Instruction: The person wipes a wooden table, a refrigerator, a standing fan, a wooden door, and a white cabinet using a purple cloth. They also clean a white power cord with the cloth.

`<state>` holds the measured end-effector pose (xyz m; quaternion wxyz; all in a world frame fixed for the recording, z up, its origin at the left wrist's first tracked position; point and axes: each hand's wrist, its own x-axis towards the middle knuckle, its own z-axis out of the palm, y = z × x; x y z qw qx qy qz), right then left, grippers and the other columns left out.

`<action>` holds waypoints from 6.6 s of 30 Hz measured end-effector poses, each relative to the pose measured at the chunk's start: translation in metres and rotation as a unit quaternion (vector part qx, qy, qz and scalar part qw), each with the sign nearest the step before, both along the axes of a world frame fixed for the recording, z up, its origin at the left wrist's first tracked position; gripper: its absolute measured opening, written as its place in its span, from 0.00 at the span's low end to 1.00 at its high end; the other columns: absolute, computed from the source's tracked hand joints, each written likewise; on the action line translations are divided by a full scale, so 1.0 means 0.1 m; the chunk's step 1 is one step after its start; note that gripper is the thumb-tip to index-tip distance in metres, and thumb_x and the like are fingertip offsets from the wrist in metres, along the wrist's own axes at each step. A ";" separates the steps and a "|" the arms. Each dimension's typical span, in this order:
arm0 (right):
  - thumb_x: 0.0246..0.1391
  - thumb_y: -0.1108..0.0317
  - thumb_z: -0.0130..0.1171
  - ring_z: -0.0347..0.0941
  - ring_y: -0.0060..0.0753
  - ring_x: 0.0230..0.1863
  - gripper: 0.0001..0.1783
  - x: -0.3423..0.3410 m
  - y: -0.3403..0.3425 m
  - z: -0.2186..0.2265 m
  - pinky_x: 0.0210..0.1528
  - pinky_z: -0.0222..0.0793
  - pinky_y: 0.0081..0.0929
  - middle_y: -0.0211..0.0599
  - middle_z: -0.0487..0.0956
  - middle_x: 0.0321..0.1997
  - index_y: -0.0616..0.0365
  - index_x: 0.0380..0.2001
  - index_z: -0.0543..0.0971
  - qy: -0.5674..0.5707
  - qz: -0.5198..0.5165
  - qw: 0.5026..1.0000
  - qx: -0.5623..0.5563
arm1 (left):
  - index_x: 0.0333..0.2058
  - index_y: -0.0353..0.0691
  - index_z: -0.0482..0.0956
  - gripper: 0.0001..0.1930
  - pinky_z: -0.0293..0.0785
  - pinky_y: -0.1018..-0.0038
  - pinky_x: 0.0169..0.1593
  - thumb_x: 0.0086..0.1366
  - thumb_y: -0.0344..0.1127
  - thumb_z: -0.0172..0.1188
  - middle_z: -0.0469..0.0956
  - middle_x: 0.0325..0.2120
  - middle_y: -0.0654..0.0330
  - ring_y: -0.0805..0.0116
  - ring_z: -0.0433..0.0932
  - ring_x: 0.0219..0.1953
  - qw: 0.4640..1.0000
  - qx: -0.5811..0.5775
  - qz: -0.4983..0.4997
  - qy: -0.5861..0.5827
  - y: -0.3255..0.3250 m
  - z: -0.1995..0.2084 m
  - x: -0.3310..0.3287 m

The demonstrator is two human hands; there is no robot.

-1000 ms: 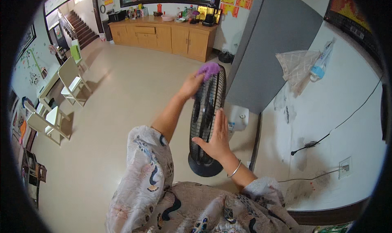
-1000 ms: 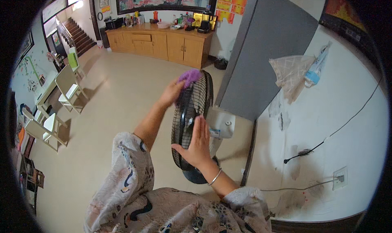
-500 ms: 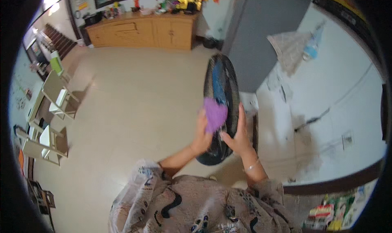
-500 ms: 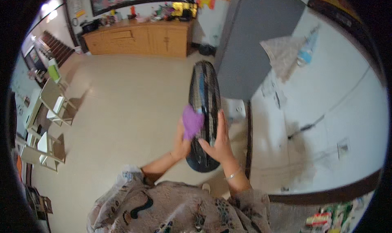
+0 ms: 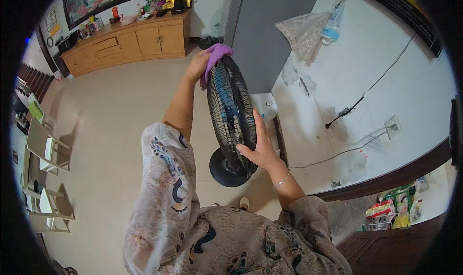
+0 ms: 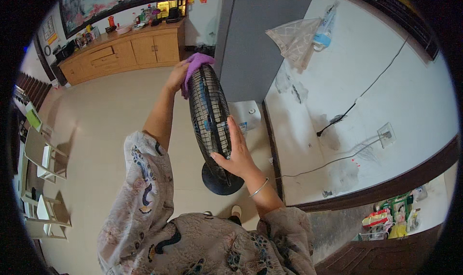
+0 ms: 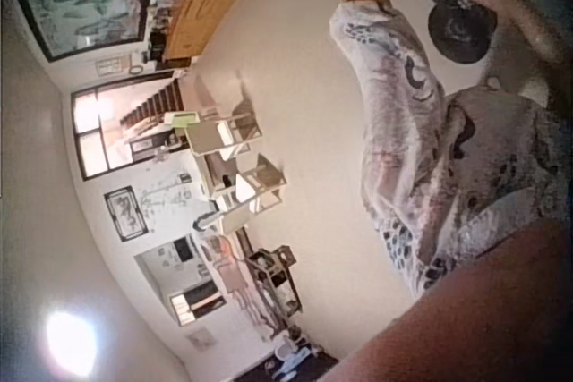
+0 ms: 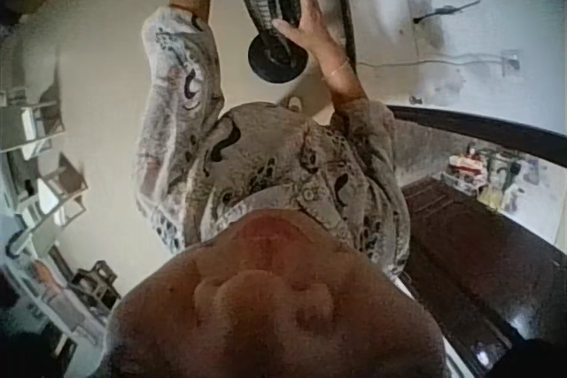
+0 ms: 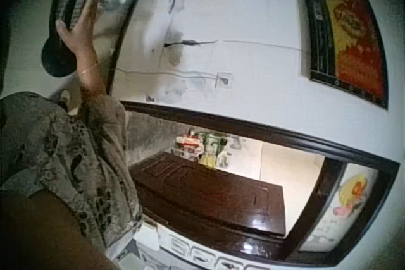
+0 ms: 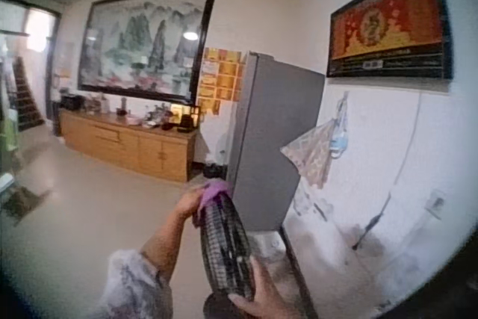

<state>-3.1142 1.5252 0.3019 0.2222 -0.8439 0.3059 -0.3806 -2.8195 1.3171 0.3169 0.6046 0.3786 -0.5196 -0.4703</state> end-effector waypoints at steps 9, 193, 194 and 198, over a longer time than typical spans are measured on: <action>0.41 0.62 0.65 0.41 0.54 0.70 0.55 0.04 0.01 -0.06 0.69 0.39 0.42 0.57 0.46 0.69 0.63 0.66 0.42 -0.020 -0.002 1.000 0.008 | 0.37 0.40 0.75 0.12 0.67 0.74 0.23 0.64 0.40 0.48 0.74 0.24 0.61 0.73 0.72 0.24 0.977 0.124 0.154 0.082 -0.06 -0.78 0.34; 0.48 0.72 0.53 0.72 0.50 0.43 0.21 -5.27 2.99 0.57 0.42 0.69 0.39 0.49 0.70 0.46 0.53 0.49 0.74 0.223 -0.712 0.661 -0.085 | 0.44 0.32 0.75 0.14 0.67 0.63 0.49 0.59 0.28 0.58 0.71 0.41 0.50 0.53 0.71 0.43 0.808 -0.358 -0.464 -0.057 2.94 -0.19 -8.06; 0.47 0.72 0.54 0.71 0.51 0.44 0.23 -5.30 3.26 0.57 0.43 0.69 0.40 0.49 0.71 0.46 0.53 0.50 0.73 0.224 -0.717 0.655 -0.081 | 0.43 0.32 0.75 0.13 0.67 0.64 0.48 0.58 0.28 0.59 0.71 0.40 0.50 0.54 0.71 0.42 0.798 -0.360 -0.480 -0.048 3.17 -0.11 -8.09; 0.46 0.74 0.54 0.70 0.51 0.47 0.25 -5.14 4.20 0.63 0.45 0.68 0.41 0.50 0.70 0.48 0.53 0.51 0.73 0.213 -0.730 0.647 -0.056 | 0.40 0.32 0.76 0.12 0.68 0.66 0.46 0.57 0.27 0.60 0.73 0.36 0.53 0.56 0.73 0.40 0.761 -0.361 -0.538 -0.031 4.02 0.09 -8.06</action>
